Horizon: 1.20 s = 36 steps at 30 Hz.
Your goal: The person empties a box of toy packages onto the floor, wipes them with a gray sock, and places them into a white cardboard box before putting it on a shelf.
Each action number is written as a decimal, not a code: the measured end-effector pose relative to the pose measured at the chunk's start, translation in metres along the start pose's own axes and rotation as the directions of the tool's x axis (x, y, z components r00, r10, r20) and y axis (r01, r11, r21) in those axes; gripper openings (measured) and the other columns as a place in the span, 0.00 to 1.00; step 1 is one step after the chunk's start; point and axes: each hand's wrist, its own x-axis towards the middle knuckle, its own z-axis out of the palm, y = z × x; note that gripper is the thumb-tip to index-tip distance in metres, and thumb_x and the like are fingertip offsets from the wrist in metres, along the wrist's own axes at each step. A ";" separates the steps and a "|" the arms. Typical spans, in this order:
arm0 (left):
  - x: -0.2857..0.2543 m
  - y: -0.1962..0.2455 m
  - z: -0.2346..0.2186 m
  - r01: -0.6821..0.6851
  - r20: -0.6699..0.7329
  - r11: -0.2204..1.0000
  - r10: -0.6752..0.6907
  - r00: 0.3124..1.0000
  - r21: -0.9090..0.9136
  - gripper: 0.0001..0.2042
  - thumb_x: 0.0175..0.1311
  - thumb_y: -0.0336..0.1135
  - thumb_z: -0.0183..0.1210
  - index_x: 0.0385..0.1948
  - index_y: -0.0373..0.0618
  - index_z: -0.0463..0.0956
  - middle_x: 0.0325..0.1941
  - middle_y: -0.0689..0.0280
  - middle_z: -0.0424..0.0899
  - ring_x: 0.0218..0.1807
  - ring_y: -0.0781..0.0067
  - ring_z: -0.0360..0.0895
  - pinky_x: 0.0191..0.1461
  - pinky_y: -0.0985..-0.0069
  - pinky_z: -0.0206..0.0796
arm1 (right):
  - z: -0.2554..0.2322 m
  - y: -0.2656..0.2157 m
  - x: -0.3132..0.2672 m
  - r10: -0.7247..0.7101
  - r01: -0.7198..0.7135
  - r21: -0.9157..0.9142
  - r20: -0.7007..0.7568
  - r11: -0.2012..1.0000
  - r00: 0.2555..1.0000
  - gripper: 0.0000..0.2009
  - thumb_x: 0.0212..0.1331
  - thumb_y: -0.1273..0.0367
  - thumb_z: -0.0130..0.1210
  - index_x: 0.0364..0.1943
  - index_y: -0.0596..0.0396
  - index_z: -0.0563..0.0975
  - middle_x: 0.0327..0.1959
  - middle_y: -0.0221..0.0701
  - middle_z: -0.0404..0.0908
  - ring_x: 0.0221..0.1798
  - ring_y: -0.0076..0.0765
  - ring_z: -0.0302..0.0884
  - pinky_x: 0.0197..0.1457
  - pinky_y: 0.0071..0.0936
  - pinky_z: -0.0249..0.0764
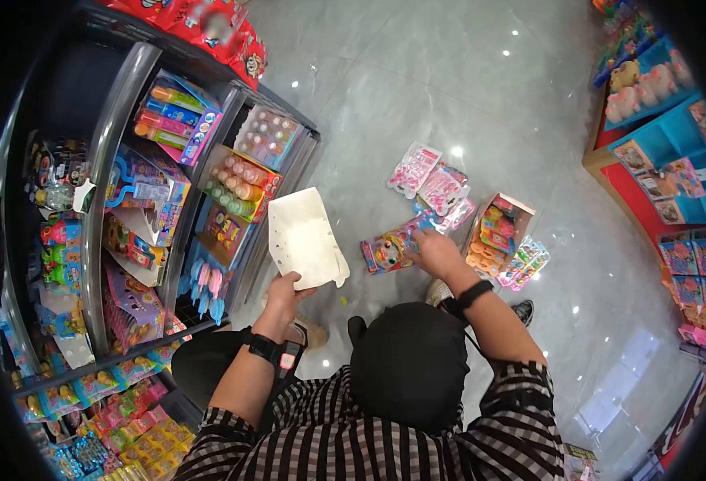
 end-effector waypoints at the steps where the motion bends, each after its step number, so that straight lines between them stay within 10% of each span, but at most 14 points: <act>1: 0.004 -0.005 -0.001 0.029 -0.006 1.000 -0.029 1.000 -0.007 0.22 0.62 0.28 0.46 0.59 0.33 0.59 0.56 0.51 0.72 0.53 0.55 0.76 0.50 0.61 0.76 | 0.011 -0.002 0.011 -0.011 0.013 -0.051 0.027 0.999 1.000 0.18 0.48 0.63 0.63 0.42 0.55 0.75 0.37 0.41 0.77 0.40 0.51 0.77 0.43 0.41 0.75; 9: 0.041 -0.027 -0.005 0.144 -0.057 0.989 -0.143 0.988 0.012 0.23 0.64 0.32 0.48 0.61 0.35 0.60 0.56 0.54 0.74 0.52 0.59 0.76 0.52 0.63 0.73 | 0.047 0.004 0.030 0.096 -0.050 -0.285 0.153 0.957 0.984 0.33 0.37 0.62 0.70 0.52 0.52 0.70 0.49 0.39 0.70 0.56 0.45 0.67 0.56 0.37 0.71; 18: 0.071 -0.031 0.008 0.138 -0.025 0.985 -0.136 0.990 0.106 0.22 0.66 0.33 0.48 0.59 0.34 0.61 0.55 0.54 0.75 0.53 0.58 0.76 0.54 0.62 0.72 | 0.051 0.015 0.008 0.181 -0.142 -0.251 0.142 0.958 0.973 0.17 0.56 0.73 0.49 0.52 0.54 0.70 0.48 0.42 0.70 0.54 0.48 0.71 0.54 0.37 0.72; 22: 0.065 -0.032 0.006 0.140 -0.036 0.983 -0.137 0.990 0.115 0.23 0.64 0.32 0.49 0.60 0.33 0.60 0.56 0.53 0.74 0.53 0.57 0.76 0.53 0.62 0.72 | 0.047 0.009 0.015 0.234 -0.197 -0.250 0.128 0.948 0.964 0.20 0.51 0.69 0.57 0.51 0.54 0.71 0.49 0.41 0.70 0.56 0.48 0.69 0.56 0.40 0.70; 27: 0.064 -0.037 -0.002 0.154 -0.044 0.980 -0.150 0.988 0.123 0.24 0.63 0.32 0.50 0.60 0.33 0.59 0.57 0.53 0.73 0.53 0.56 0.76 0.53 0.61 0.73 | 0.038 0.004 0.045 -0.002 0.058 -0.306 0.179 0.950 0.984 0.42 0.31 0.59 0.72 0.59 0.49 0.68 0.60 0.40 0.66 0.66 0.49 0.59 0.68 0.51 0.56; 36: 0.065 -0.031 -0.008 0.144 -0.040 0.981 -0.140 0.989 0.128 0.24 0.63 0.33 0.50 0.60 0.34 0.60 0.57 0.54 0.74 0.54 0.57 0.76 0.54 0.62 0.72 | 0.054 0.024 0.048 0.119 0.187 -0.433 0.588 0.881 0.800 0.36 0.38 0.59 0.69 0.58 0.42 0.71 0.55 0.30 0.74 0.65 0.43 0.62 0.74 0.54 0.44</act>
